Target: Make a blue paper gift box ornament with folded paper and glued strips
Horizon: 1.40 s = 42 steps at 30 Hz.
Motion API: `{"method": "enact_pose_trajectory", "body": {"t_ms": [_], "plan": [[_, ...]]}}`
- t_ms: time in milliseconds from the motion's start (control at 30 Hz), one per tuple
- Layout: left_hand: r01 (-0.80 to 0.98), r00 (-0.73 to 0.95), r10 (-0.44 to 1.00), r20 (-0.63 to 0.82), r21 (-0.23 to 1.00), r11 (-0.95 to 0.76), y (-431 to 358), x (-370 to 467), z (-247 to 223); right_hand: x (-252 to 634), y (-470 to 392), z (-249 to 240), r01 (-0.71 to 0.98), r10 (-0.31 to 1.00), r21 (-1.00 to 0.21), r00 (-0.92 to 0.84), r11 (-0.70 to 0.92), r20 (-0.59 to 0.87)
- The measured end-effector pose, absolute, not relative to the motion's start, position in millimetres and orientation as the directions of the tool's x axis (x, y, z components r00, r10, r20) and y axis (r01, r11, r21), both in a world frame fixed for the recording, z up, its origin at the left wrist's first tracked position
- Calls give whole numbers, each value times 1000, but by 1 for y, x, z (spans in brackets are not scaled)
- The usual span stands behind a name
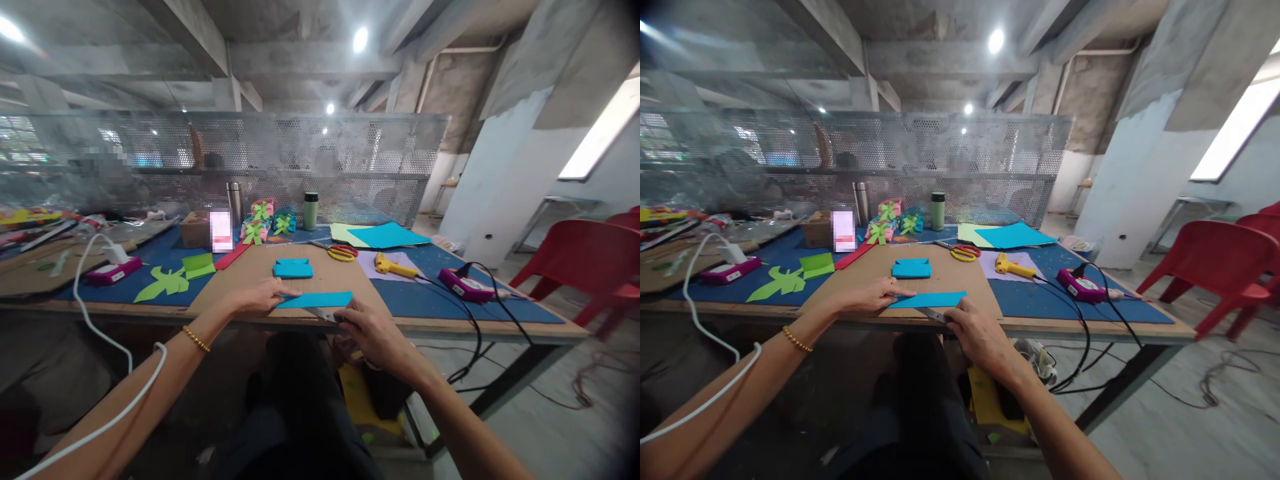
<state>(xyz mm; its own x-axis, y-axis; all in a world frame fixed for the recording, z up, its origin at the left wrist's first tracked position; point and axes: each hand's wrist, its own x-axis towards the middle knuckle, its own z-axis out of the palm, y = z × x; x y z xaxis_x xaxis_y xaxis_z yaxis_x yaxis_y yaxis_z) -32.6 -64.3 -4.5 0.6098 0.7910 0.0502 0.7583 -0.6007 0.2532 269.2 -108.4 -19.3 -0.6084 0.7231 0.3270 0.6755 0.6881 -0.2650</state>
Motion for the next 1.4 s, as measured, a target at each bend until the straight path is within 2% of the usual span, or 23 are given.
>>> {"method": "enact_pose_trajectory", "body": {"t_ms": [300, 567, 767, 1100, 1400], "plan": [[743, 629, 776, 44, 260, -617, -59, -36, -9, 245, -108, -14, 710, 734, -205, -611, 674, 297], [754, 621, 784, -27, 293, -588, -60, -35, -1, 242, -110, -12, 705, 738, -225, -614, 672, 281], [666, 715, 694, -79, 379, -643, -50, -42, 6, 229, -104, -17, 686, 713, -207, -634, 698, 300], [659, 711, 699, -68, 410, -630, -55, -37, 11, 223, -103, -18, 681, 708, -209, -635, 702, 308], [721, 666, 737, -115, 351, -597, -48, -34, 15, 224, -106, -16, 664, 694, -211, -658, 718, 293]]}}
